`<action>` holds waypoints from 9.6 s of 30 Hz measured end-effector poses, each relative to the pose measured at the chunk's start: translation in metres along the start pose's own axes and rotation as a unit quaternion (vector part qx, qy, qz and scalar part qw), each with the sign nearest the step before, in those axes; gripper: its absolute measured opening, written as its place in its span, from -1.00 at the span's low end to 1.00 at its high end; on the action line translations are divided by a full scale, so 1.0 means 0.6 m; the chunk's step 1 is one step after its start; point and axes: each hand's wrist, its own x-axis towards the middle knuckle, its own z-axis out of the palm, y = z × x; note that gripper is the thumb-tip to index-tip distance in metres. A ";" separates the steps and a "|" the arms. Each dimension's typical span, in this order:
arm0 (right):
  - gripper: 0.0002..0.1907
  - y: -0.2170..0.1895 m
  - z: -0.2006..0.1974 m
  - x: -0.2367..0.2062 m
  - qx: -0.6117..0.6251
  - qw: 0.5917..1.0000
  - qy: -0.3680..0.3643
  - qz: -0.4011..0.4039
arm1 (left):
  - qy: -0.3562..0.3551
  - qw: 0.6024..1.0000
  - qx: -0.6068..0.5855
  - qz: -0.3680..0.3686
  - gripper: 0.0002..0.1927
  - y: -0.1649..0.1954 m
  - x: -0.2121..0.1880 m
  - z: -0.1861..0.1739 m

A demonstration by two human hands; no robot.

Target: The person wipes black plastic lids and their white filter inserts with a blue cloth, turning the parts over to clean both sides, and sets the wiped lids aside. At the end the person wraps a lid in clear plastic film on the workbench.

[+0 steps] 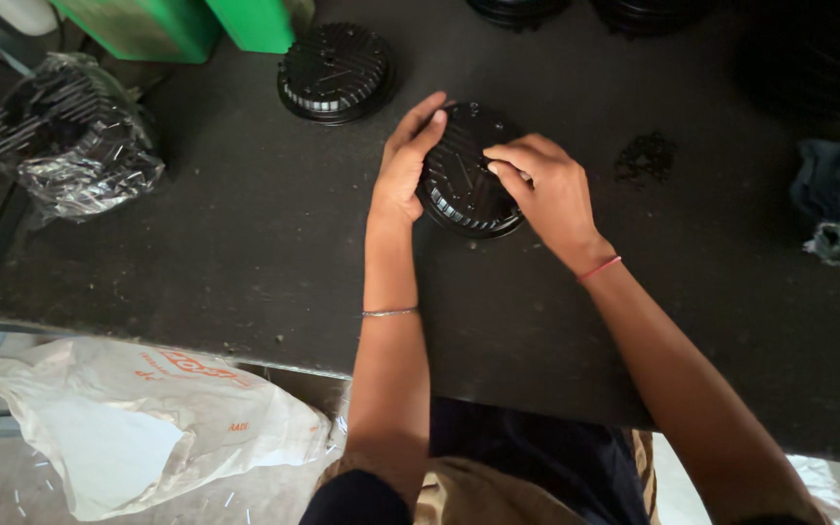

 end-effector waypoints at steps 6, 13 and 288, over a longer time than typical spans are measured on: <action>-0.84 0.000 0.015 0.007 -0.044 0.999 -0.020 -0.021 | 0.029 0.999 -0.020 -0.033 -0.48 -0.013 0.011 -0.020; -0.84 -0.005 0.018 0.010 -0.100 0.993 -0.054 -0.041 | 0.018 0.997 -0.067 -0.036 -0.47 -0.014 0.010 -0.023; -0.58 0.265 -0.308 -0.114 -0.343 0.866 0.288 0.224 | 0.229 0.968 0.031 -0.092 -0.03 -0.055 -0.011 0.045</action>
